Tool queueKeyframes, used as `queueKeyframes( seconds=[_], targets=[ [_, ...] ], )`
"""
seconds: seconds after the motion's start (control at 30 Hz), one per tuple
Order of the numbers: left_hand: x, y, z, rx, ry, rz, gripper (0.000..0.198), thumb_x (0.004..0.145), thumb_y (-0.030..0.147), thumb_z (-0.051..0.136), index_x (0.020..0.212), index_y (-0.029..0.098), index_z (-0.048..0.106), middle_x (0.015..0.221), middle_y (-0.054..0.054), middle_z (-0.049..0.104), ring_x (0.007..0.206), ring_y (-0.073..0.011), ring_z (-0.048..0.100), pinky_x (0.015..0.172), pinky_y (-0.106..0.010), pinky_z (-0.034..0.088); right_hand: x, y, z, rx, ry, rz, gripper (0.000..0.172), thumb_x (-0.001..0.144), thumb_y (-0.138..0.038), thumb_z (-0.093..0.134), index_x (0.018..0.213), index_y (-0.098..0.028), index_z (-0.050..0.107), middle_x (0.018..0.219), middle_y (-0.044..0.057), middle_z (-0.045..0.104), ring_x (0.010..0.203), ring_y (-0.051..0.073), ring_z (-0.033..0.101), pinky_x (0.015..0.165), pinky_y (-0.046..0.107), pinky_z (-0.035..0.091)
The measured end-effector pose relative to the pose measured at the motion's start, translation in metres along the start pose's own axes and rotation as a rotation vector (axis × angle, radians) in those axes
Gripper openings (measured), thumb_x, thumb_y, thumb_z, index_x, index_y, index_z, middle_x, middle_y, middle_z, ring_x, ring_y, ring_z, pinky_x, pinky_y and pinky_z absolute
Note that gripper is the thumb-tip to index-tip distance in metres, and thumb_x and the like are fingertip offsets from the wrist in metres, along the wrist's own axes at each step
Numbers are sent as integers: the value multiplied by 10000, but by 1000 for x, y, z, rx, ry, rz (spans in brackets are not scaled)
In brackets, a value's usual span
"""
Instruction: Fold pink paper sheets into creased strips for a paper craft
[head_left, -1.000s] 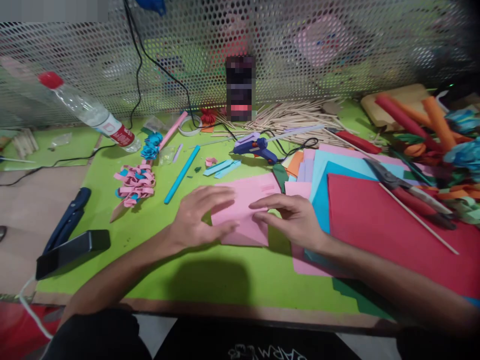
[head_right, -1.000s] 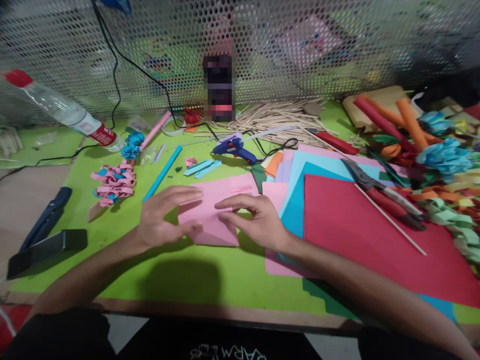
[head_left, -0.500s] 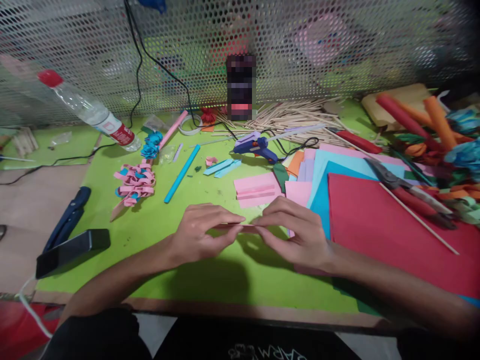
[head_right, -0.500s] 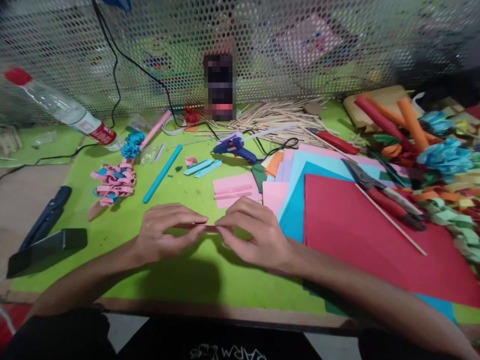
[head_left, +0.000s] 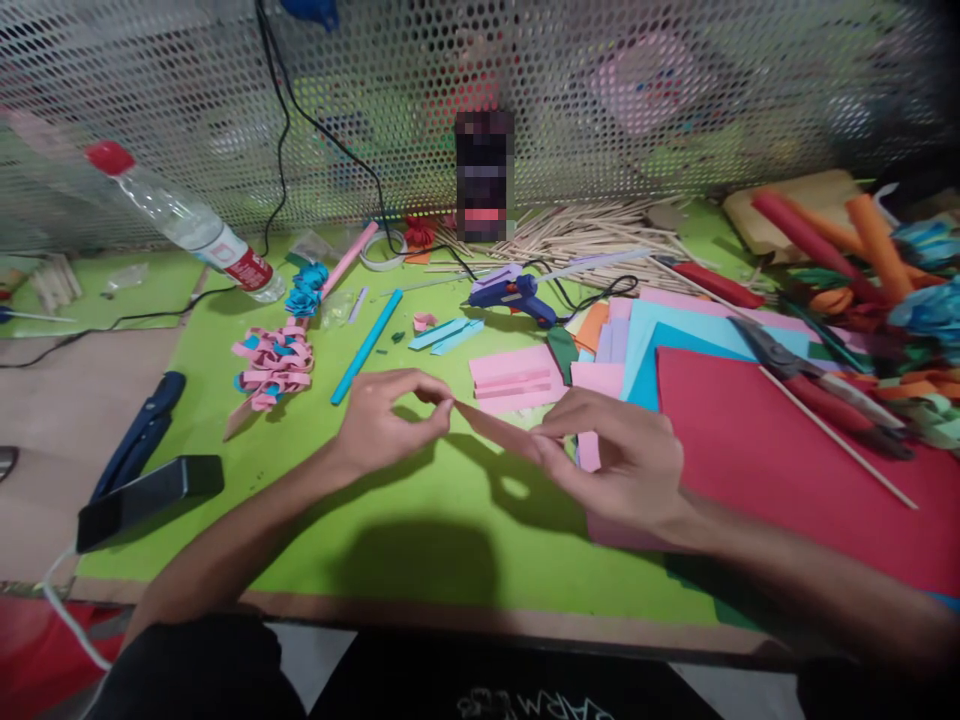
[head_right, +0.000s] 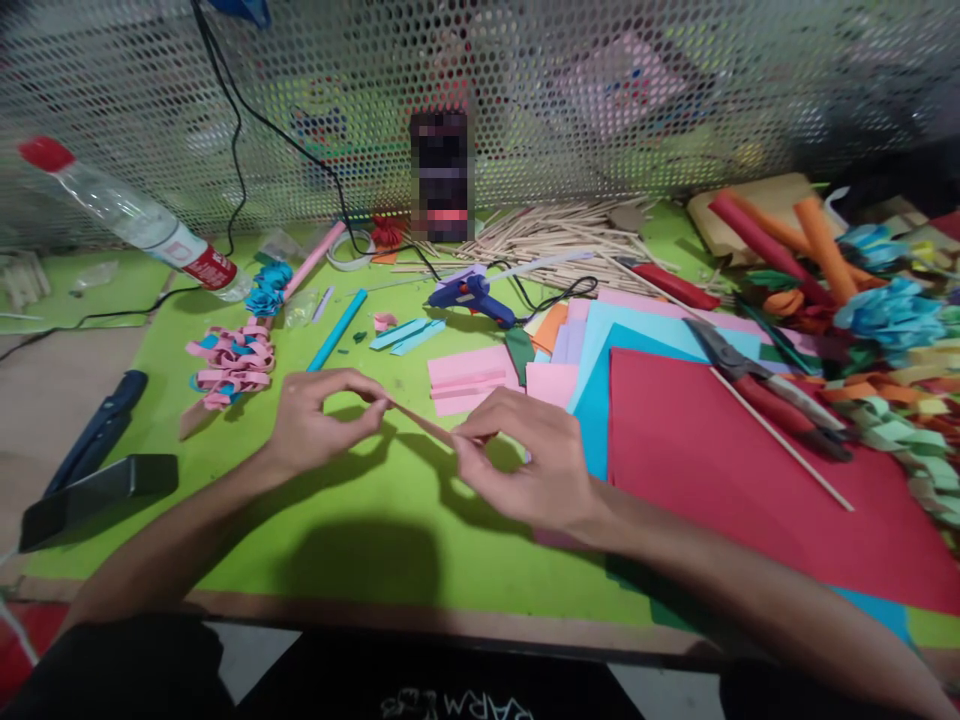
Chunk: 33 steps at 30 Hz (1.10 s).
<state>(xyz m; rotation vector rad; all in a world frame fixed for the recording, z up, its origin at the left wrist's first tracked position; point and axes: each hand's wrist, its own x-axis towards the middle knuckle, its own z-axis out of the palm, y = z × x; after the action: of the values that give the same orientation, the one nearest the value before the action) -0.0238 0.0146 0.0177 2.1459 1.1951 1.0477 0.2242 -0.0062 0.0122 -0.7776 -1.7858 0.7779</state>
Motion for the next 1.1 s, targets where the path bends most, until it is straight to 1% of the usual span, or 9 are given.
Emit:
queueKeyframes(
  seconds=[0.13, 0.3, 0.47, 0.57, 0.7, 0.83, 0.9, 1.0, 1.1],
  targets=[
    [1, -7, -1, -100, 82, -162, 40, 833, 196, 690, 833, 160, 708, 759, -13, 734, 666, -118, 682, 657, -221, 570, 1, 7, -3, 54, 67, 129, 171, 804, -73, 652, 832, -240, 634, 683, -12, 637, 615, 148, 594, 596, 318, 482],
    [-8, 9, 6, -271, -96, -188, 206, 852, 271, 716, 1034, 173, 717, 886, -32, 758, 750, -126, 711, 674, -205, 582, 1, 14, -2, 13, -1, 195, 119, 836, -103, 625, 822, -222, 621, 736, -5, 660, 659, 141, 605, 616, 288, 475],
    [-17, 19, 14, -134, -142, -105, 38, 849, 203, 713, 850, 173, 736, 726, 11, 732, 604, -75, 644, 585, -158, 514, 2, 16, 3, -100, -210, 46, 91, 846, -116, 591, 877, -167, 660, 746, 16, 650, 658, 126, 578, 610, 267, 462],
    [-21, 19, 17, -95, -152, -34, 26, 842, 187, 710, 845, 163, 721, 709, 18, 720, 583, -69, 629, 570, -159, 499, 2, 15, 6, -95, -227, -7, 99, 845, -111, 581, 870, -146, 670, 715, 20, 635, 639, 123, 558, 590, 260, 450],
    [-22, 20, 17, -78, -113, 6, 16, 825, 150, 701, 810, 153, 705, 681, 25, 707, 559, -55, 612, 548, -143, 483, 6, 22, 4, -82, -187, 70, 102, 809, -99, 605, 823, -159, 686, 719, 13, 658, 656, 125, 588, 621, 258, 474],
    [-18, 22, 13, -128, -51, -44, 29, 812, 126, 692, 791, 147, 694, 675, 22, 701, 558, -51, 608, 542, -129, 488, 14, 43, -6, -125, -79, 283, 79, 785, -123, 630, 786, -177, 687, 730, 7, 683, 647, 128, 604, 600, 240, 468],
    [-16, 22, 11, -161, 3, -91, 34, 806, 134, 702, 783, 145, 680, 658, 25, 685, 550, -53, 604, 538, -129, 492, 16, 51, -11, 2, -28, 362, 71, 853, -191, 606, 838, -182, 675, 759, 11, 681, 672, 132, 621, 634, 245, 489],
    [-13, 18, 9, -218, 72, -185, 76, 819, 163, 710, 772, 144, 653, 639, 29, 660, 526, -55, 590, 505, -132, 479, 16, 53, -14, 292, -160, 399, 153, 912, -317, 594, 981, -193, 652, 841, 19, 670, 732, 140, 635, 681, 259, 513],
    [-12, 10, 10, -297, 112, -244, 104, 854, 208, 700, 792, 145, 644, 664, 24, 658, 523, -54, 589, 483, -128, 469, 14, 47, -10, 321, -302, 414, 185, 818, -331, 748, 879, -184, 654, 803, 4, 640, 716, 129, 601, 675, 245, 490]
  ],
)
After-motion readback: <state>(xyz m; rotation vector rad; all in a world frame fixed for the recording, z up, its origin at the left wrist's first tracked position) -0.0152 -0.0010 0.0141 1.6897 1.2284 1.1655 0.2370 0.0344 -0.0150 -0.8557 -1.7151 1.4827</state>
